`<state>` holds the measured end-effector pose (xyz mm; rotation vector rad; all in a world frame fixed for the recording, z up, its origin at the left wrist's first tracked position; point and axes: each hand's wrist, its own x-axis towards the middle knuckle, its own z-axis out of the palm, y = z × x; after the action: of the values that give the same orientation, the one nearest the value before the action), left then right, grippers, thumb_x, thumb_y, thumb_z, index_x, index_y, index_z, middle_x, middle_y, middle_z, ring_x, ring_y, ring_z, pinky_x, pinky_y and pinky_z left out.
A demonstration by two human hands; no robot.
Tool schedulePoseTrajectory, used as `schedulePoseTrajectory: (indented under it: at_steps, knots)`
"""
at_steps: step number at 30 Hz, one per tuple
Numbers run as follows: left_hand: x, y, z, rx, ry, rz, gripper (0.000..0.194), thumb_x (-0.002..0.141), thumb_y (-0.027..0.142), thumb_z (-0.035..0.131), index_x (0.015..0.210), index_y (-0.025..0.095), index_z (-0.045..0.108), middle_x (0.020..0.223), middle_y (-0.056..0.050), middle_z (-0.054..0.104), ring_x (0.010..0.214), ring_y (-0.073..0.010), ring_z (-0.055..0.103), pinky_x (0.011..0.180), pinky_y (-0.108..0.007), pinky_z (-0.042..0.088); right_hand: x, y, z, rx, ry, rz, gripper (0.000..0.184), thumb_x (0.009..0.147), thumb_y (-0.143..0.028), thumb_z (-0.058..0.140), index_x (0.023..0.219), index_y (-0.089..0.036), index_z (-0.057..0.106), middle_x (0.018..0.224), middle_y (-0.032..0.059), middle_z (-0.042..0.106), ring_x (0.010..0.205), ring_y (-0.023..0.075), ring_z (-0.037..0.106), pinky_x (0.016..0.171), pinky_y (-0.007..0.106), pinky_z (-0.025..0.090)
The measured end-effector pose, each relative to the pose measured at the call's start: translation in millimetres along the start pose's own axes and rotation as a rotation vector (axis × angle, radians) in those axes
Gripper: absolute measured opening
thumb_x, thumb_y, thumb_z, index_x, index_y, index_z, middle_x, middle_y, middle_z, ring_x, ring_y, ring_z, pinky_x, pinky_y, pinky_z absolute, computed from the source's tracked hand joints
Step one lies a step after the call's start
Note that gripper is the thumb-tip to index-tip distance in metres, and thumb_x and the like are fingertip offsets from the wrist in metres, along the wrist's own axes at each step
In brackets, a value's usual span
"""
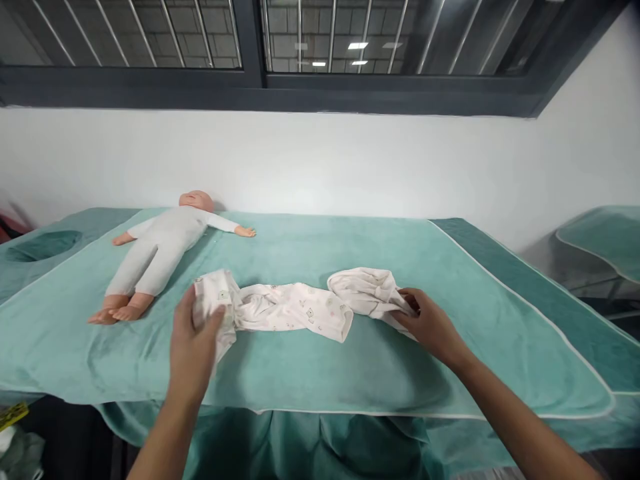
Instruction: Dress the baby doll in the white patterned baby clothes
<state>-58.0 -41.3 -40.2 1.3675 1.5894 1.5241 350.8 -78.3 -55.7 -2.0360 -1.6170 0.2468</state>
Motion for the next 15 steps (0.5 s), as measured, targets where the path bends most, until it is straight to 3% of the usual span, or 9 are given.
schedulePoseTrajectory:
  at_steps: [3, 6, 8, 10, 12, 15]
  knots:
    - [-3.6, -14.3, 19.1, 0.49, -0.167, 0.27, 0.085, 0.073, 0.047, 0.07, 0.146, 0.019, 0.035, 0.151, -0.017, 0.033, 0.139, -0.0363, 0.033, 0.113, -0.053, 0.032, 5.4, -0.6, -3.2, 0.061, 0.002, 0.069, 0.059, 0.078, -0.06, 0.059, 0.119, -0.018, 0.056, 0.093, 0.0078, 0.065, 0.081, 0.0239, 0.062, 0.07, 0.034, 0.048]
    - [-6.0, -24.6, 40.0, 0.861, -0.39, 0.395, 0.056, 0.081, 0.041, 0.064, 0.133, 0.023, 0.051, 0.148, -0.017, 0.039, 0.137, -0.0383, 0.034, 0.106, -0.058, 0.034, 10.1, 0.7, -0.5, 0.013, 0.047, -0.014, 0.058, 0.076, -0.059, 0.061, 0.115, -0.016, 0.058, 0.11, 0.0131, 0.062, 0.098, 0.0278, 0.059, 0.079, 0.036, 0.046]
    - [-4.3, -25.8, 51.8, 0.965, -0.417, 0.408, 0.037, 0.084, 0.031, 0.059, 0.12, 0.022, 0.06, 0.143, -0.017, 0.044, 0.133, -0.0378, 0.039, 0.102, -0.057, 0.037, 13.3, 0.0, 1.6, -0.019, -0.027, -0.047, 0.043, 0.077, -0.053, 0.061, 0.102, -0.017, 0.061, 0.103, 0.0115, 0.064, 0.093, 0.0264, 0.058, 0.076, 0.034, 0.044]
    - [1.2, -21.2, 61.0, 0.909, -0.414, 0.382, 0.028, 0.085, 0.024, 0.054, 0.111, 0.019, 0.062, 0.134, -0.017, 0.053, 0.124, -0.0341, 0.048, 0.098, -0.051, 0.041, 18.1, -2.2, 0.2, -0.043, -0.102, -0.036, 0.025, 0.08, -0.044, 0.057, 0.083, -0.019, 0.059, 0.083, 0.0058, 0.064, 0.077, 0.0209, 0.057, 0.066, 0.03, 0.04]
    - [9.1, -10.3, 69.2, 0.714, -0.381, 0.274, 0.022, 0.086, 0.024, 0.051, 0.102, 0.016, 0.062, 0.116, -0.015, 0.063, 0.109, -0.0295, 0.057, 0.093, -0.043, 0.044, 25.6, -5.3, -7.4, -0.015, -0.106, 0.003, 0.018, 0.079, -0.035, 0.055, 0.069, -0.02, 0.052, 0.067, 0.0007, 0.057, 0.065, 0.0162, 0.051, 0.058, 0.027, 0.035]
    - [16.9, 16.5, 88.6, 0.322, -0.316, -0.007, 0.022, 0.085, 0.035, 0.05, 0.089, 0.017, 0.061, 0.086, -0.007, 0.066, 0.084, -0.0233, 0.061, 0.076, -0.033, 0.047, 40.3, -13.6, -33.6, 0.22, 0.035, 0.116, 0.017, 0.076, -0.033, 0.055, 0.067, -0.02, 0.049, 0.06, -0.0025, 0.05, 0.058, 0.013, 0.046, 0.051, 0.024, 0.031]
